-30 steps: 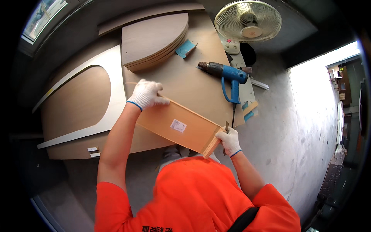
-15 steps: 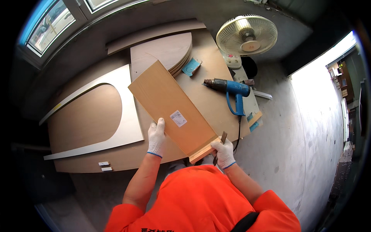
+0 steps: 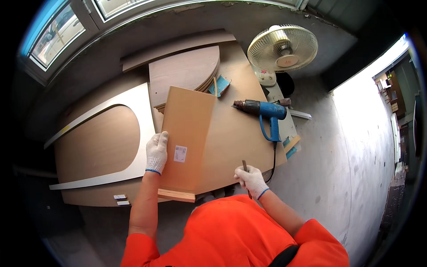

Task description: The person assembles a wooden shelf by applying heat to the edges of a wooden board and attaching small wooden blocks. They use a heat gun to soften the material and a utility knife to trim excess pieces. The person works on a workbench in a workshop environment.

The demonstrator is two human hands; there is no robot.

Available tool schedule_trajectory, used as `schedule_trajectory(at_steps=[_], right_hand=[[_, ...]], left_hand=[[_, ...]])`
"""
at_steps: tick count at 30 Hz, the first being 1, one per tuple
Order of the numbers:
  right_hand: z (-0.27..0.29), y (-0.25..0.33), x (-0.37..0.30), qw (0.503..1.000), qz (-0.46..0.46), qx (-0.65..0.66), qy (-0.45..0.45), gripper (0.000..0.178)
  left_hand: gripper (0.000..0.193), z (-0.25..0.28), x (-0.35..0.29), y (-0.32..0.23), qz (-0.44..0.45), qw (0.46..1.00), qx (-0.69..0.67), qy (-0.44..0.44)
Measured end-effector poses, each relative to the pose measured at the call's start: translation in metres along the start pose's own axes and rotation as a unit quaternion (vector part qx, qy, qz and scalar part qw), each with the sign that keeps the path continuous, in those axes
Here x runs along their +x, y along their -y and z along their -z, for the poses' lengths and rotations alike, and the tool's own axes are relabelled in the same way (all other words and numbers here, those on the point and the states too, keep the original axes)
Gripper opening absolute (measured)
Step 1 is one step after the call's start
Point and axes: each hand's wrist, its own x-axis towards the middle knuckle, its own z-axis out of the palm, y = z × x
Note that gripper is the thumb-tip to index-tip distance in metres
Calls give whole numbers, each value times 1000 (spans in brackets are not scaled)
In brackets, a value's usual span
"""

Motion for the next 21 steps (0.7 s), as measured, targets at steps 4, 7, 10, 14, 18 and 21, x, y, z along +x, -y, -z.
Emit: schedule_trajectory(at_steps=[4, 7, 10, 14, 18, 21], right_hand=[[4, 25, 11, 998, 33, 51, -26, 24], [5, 52, 16, 988, 94, 118, -32, 26], [4, 69, 20, 984, 108, 143, -13, 28], [4, 74, 10, 990, 67, 112, -54, 28], [9, 59, 11, 986, 1, 122, -116, 29], [13, 57, 1, 980, -13, 137, -140, 28]], left_hand=[[42, 1, -6, 12, -64, 988, 127, 66], [38, -9, -13, 12, -80, 978, 149, 125], [39, -20, -11, 22, -20, 970, 136, 199], [43, -50, -16, 35, 99, 948, 50, 298], [50, -71, -23, 52, 166, 923, 108, 329], [57, -81, -30, 54, 106, 915, 179, 345]])
